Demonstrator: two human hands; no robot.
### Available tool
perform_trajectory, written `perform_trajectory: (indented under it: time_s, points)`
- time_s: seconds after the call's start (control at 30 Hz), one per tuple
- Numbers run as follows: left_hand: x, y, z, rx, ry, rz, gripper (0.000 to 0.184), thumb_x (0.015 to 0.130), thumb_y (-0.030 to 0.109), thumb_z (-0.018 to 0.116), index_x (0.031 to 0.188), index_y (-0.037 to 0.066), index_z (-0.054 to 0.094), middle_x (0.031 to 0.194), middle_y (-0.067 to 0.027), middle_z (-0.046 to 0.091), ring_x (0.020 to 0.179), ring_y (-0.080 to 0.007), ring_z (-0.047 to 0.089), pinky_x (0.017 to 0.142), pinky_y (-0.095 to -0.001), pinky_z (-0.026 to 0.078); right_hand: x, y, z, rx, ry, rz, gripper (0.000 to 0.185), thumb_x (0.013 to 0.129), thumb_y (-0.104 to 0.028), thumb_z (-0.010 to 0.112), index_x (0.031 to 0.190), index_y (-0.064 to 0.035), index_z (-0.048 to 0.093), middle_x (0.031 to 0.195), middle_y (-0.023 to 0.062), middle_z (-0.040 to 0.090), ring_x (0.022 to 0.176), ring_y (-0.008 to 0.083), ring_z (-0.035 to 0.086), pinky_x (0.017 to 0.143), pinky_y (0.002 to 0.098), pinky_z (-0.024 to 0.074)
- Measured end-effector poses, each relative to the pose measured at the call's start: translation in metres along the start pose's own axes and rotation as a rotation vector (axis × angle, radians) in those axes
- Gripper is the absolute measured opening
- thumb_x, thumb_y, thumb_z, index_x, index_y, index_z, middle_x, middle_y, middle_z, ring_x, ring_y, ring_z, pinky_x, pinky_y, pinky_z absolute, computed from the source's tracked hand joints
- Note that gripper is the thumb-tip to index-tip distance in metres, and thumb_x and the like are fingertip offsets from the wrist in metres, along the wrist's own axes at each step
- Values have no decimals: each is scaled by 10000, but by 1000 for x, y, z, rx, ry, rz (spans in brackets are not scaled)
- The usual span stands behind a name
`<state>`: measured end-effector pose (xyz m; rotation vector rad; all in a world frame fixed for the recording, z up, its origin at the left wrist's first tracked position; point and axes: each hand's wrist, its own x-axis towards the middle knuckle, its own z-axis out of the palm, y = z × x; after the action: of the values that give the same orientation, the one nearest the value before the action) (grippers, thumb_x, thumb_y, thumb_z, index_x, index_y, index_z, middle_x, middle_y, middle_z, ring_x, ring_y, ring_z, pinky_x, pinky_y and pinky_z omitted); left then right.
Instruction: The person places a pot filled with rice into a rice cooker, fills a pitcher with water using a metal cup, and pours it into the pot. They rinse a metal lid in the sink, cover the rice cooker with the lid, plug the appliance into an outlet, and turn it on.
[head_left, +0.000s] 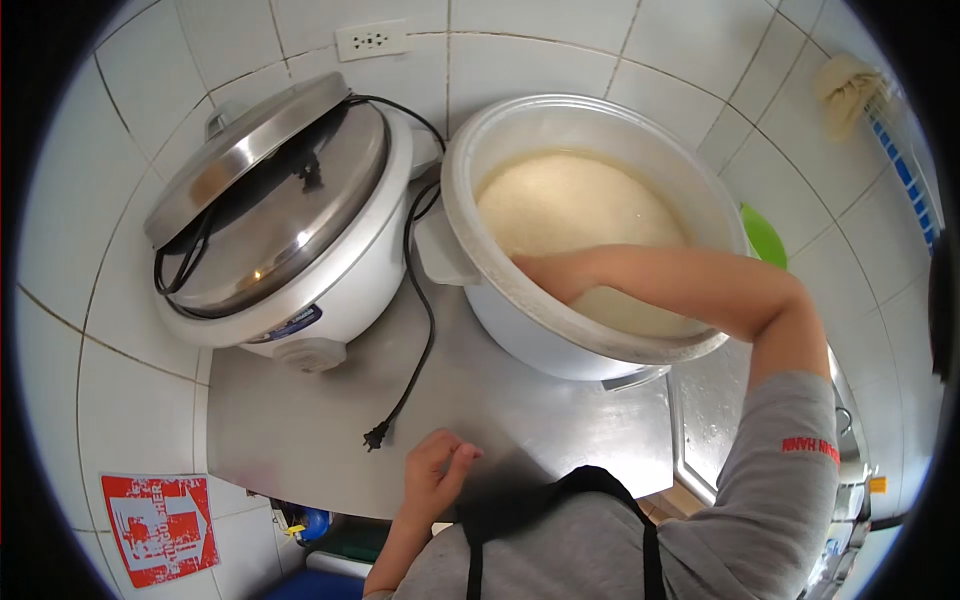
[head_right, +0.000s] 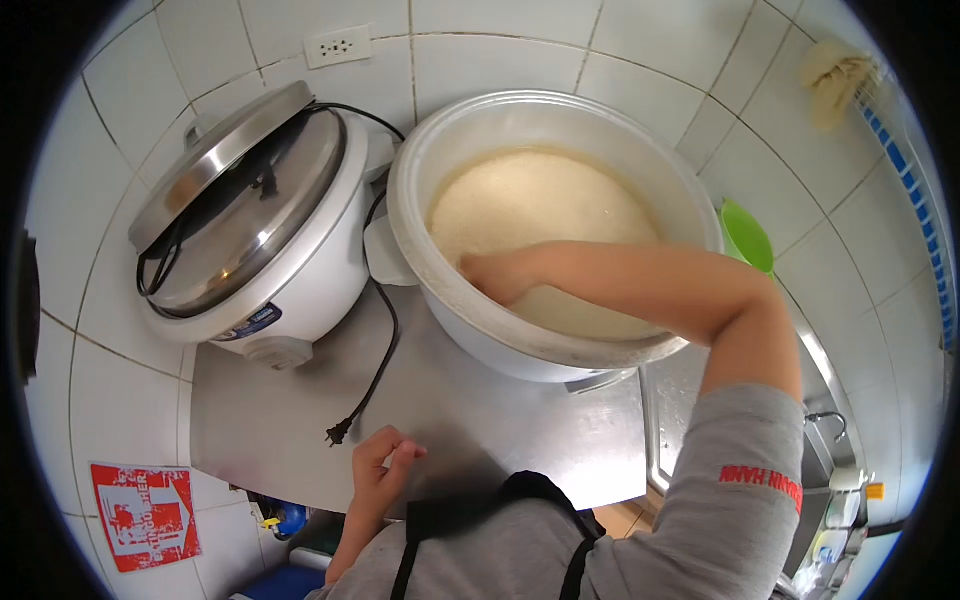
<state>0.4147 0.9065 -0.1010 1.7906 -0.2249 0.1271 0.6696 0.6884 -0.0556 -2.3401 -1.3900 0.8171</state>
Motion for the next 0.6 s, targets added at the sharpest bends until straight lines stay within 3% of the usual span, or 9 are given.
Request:
perform_trajectory:
  time_s: [0.1, 0.2, 0.27, 0.33, 0.4, 0.47, 0.53, 0.6]
  points:
    - [0, 0, 2, 6, -6, 14, 156, 806, 90, 545, 687, 11, 607, 621, -77, 533, 576, -195, 513, 534, -272, 392, -56, -25, -8, 149, -408, 239, 399, 799, -171, 529, 1178, -50, 496, 1213, 131, 482, 1146, 232, 410, 915, 350, 358]
    - [-1, -4, 2, 22, 1, 35, 184, 815, 107, 535, 676, 4, 596, 622, -72, 538, 582, -176, 515, 545, -264, 394, -107, -35, -31, 359, -661, 612, 363, 811, -146, 513, 1170, -95, 522, 1199, 88, 509, 1091, 205, 470, 861, 322, 407]
    - [1, -3, 0, 50, -5, 35, 223, 830, 127, 515, 659, -1, 578, 631, -63, 553, 602, -142, 527, 568, -247, 399, -138, -22, -50, 474, -521, 759, 353, 808, -164, 523, 1160, -139, 547, 1172, 46, 538, 1009, 179, 524, 795, 304, 441]
    - [3, -4, 0, 39, -2, 25, 226, 831, 129, 513, 657, -1, 574, 628, -63, 552, 603, -141, 527, 570, -246, 399, -169, 1, -71, 346, -272, 876, 339, 835, -271, 508, 1148, -150, 562, 1170, 63, 541, 992, 200, 542, 809, 337, 439]
    - [4, -2, 1, 24, 3, 21, 208, 823, 120, 525, 664, -1, 580, 621, -66, 542, 596, -150, 518, 564, -250, 394, -189, 33, -73, -192, -208, 954, 462, 849, -443, 441, 1179, -133, 532, 1195, 107, 514, 1058, 255, 506, 874, 377, 400]
    - [6, 2, 2, 1, 5, 26, 170, 806, 101, 550, 679, -2, 598, 609, -74, 524, 579, -169, 502, 548, -260, 382, -207, 46, -53, -485, -295, 976, 599, 833, -559, 353, 1200, -110, 504, 1214, 133, 489, 1111, 282, 458, 927, 377, 348]
    - [5, 2, 2, -10, 0, 37, 167, 804, 101, 550, 681, -2, 595, 609, -75, 524, 580, -170, 501, 548, -261, 384, -212, 48, -41, -487, -316, 1112, 687, 819, -626, 308, 1220, -95, 478, 1249, 140, 452, 1166, 288, 402, 975, 370, 290]
    - [4, 1, -1, -3, 8, 40, 165, 804, 99, 547, 682, -3, 591, 609, -76, 524, 581, -168, 503, 549, -260, 386, -185, -30, -39, -188, -273, 1354, 722, 806, -645, 303, 1241, -88, 454, 1300, 127, 404, 1222, 275, 337, 1020, 355, 223]
